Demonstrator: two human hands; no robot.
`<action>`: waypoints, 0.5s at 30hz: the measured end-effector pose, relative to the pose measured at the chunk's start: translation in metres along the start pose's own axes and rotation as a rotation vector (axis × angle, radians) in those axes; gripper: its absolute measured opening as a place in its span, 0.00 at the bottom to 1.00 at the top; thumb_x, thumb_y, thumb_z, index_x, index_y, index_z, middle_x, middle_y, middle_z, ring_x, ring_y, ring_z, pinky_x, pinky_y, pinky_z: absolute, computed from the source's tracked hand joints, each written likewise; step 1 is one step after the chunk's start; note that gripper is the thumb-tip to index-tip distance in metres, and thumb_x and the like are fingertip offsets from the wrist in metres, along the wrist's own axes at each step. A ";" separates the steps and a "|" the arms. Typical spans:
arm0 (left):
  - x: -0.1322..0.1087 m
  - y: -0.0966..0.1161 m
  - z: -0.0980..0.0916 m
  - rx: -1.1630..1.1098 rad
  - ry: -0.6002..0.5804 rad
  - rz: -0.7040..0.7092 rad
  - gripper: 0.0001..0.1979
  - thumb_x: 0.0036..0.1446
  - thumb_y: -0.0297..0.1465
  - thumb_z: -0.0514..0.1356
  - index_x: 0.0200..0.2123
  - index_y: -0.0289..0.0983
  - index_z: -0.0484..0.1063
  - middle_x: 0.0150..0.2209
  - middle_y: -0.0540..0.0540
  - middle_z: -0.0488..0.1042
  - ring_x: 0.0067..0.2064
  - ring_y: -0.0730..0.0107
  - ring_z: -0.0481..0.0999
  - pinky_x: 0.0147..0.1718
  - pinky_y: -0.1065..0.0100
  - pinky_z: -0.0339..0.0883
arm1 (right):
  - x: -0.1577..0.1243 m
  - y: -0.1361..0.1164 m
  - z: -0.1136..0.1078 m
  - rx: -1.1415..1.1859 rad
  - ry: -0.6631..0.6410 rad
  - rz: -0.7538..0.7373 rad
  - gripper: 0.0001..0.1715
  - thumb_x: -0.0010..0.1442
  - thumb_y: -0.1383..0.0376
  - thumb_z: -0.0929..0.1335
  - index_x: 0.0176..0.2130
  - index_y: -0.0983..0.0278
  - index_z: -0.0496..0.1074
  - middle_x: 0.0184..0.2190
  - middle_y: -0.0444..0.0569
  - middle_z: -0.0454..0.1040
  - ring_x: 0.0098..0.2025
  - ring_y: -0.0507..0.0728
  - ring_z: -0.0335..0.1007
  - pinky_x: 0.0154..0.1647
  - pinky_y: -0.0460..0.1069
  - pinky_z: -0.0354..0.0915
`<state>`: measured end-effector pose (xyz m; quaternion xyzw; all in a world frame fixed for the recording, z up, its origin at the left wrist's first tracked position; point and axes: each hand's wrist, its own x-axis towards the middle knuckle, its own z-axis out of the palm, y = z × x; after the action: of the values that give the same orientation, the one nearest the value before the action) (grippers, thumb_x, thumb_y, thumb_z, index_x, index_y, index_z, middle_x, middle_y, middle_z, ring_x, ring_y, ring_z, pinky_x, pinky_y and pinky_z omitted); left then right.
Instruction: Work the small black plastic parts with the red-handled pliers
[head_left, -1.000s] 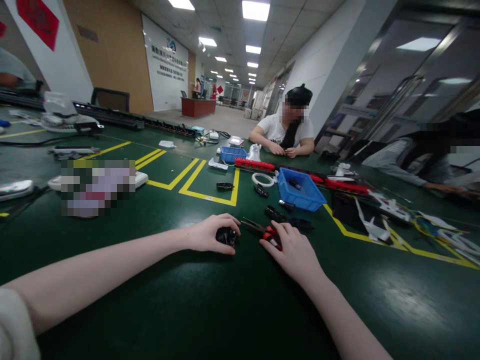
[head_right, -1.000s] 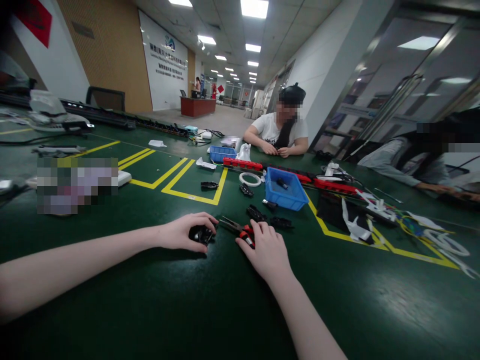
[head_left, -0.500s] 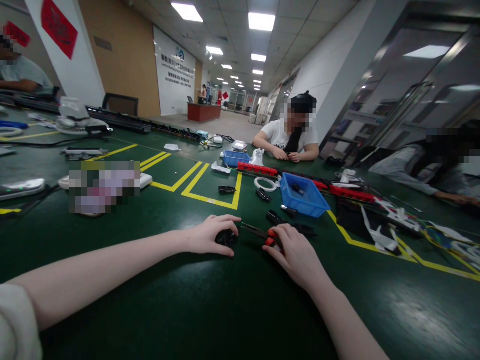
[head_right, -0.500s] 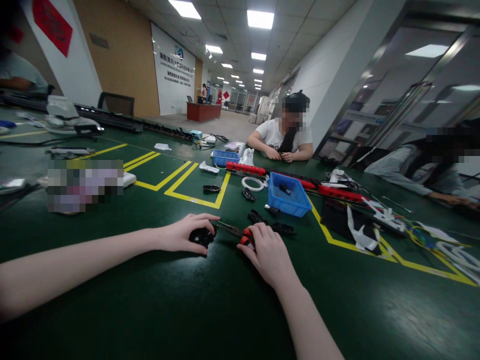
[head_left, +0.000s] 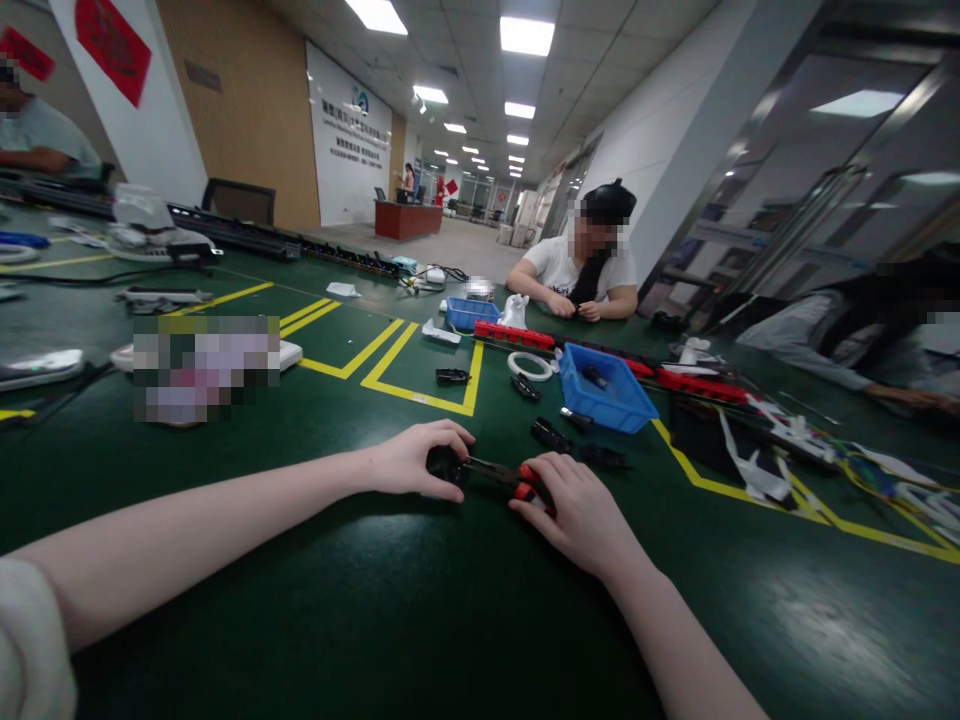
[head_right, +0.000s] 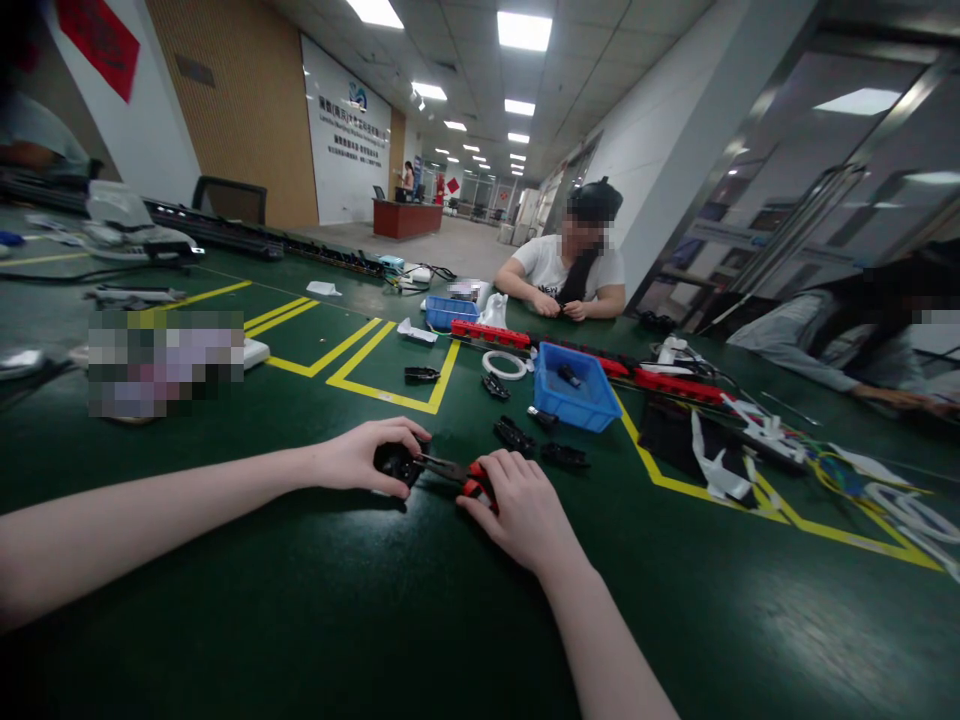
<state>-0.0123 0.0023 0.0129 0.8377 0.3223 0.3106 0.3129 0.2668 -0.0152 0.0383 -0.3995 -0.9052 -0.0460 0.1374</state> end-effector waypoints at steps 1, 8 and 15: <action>0.000 0.000 0.000 -0.004 -0.005 -0.007 0.22 0.47 0.38 0.71 0.43 0.37 0.73 0.56 0.39 0.68 0.58 0.55 0.69 0.57 0.53 0.62 | 0.000 0.000 0.001 -0.001 -0.001 -0.004 0.19 0.62 0.54 0.67 0.47 0.64 0.68 0.43 0.54 0.73 0.45 0.61 0.70 0.43 0.55 0.66; 0.000 0.000 -0.001 -0.029 0.005 -0.060 0.21 0.46 0.37 0.71 0.43 0.37 0.74 0.57 0.39 0.68 0.58 0.56 0.69 0.57 0.55 0.62 | 0.001 -0.004 0.003 0.009 0.008 -0.005 0.19 0.62 0.55 0.67 0.47 0.64 0.68 0.43 0.54 0.74 0.43 0.60 0.71 0.41 0.54 0.68; 0.000 0.004 0.000 -0.057 0.032 -0.050 0.21 0.45 0.37 0.72 0.42 0.37 0.75 0.55 0.40 0.71 0.56 0.56 0.71 0.56 0.56 0.62 | 0.000 -0.004 0.005 0.055 0.067 -0.002 0.21 0.58 0.55 0.71 0.46 0.64 0.69 0.41 0.53 0.73 0.43 0.60 0.71 0.42 0.54 0.69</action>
<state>-0.0107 0.0005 0.0156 0.8149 0.3392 0.3250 0.3394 0.2627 -0.0165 0.0335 -0.3928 -0.9014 -0.0345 0.1787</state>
